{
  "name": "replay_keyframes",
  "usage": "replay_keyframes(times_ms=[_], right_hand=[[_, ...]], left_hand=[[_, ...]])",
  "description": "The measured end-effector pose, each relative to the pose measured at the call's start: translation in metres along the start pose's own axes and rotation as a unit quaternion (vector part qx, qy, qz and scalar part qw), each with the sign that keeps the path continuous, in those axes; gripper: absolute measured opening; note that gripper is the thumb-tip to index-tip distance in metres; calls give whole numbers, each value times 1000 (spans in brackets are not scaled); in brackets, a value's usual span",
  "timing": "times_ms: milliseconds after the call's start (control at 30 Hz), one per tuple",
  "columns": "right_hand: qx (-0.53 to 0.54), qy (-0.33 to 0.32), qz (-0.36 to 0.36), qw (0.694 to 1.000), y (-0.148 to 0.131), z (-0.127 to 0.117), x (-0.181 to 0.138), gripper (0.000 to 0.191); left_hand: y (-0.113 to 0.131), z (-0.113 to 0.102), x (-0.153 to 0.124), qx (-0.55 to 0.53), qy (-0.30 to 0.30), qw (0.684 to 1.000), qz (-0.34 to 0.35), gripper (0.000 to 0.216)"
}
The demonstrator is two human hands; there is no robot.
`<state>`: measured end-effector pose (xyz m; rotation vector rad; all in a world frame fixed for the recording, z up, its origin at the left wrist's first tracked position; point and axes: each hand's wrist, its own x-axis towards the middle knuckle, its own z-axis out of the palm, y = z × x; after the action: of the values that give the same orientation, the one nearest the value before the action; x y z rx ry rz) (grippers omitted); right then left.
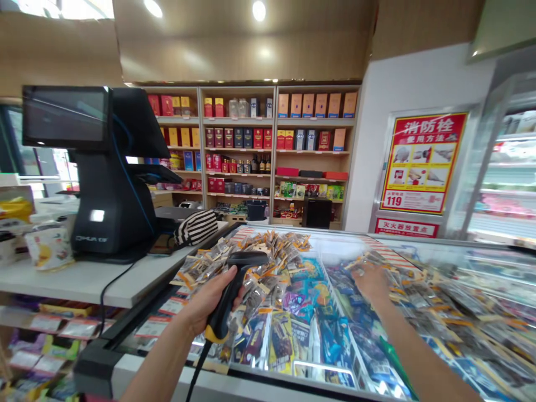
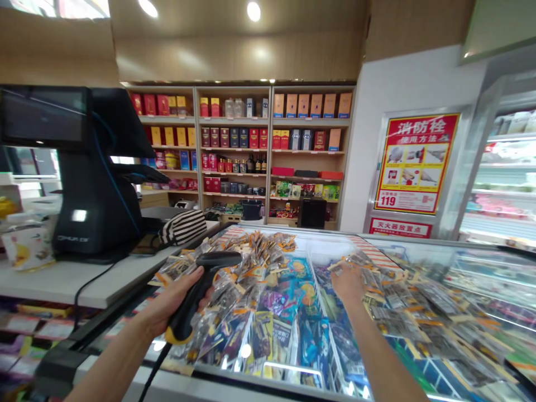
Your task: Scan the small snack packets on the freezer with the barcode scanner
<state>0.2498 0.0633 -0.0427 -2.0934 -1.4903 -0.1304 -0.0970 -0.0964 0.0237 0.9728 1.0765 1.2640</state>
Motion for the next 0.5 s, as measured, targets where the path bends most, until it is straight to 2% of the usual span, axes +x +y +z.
replay_keyframes(times_ms=[133,267,333,400,500], right_hand=[[-26,4,-21,999,-36,10,-23,43],[1,-21,-137,990,-74,15,-48,44],[-4,-38,-191,981,-84,20,-54,44],[-38,-58,-204,976,-78,28,-52,41],[-97,-110,-184,972,-43,40,-35,40]], left_hand=[[3,-10,-10,-2,21,1000,9,30],[5,-23,-17,-15,16,1000,6,28],[5,-27,-18,-20,17,1000,8,28],[4,-30,-19,-21,15,1000,9,29],[0,-33,-18,-17,4,1000,7,30]])
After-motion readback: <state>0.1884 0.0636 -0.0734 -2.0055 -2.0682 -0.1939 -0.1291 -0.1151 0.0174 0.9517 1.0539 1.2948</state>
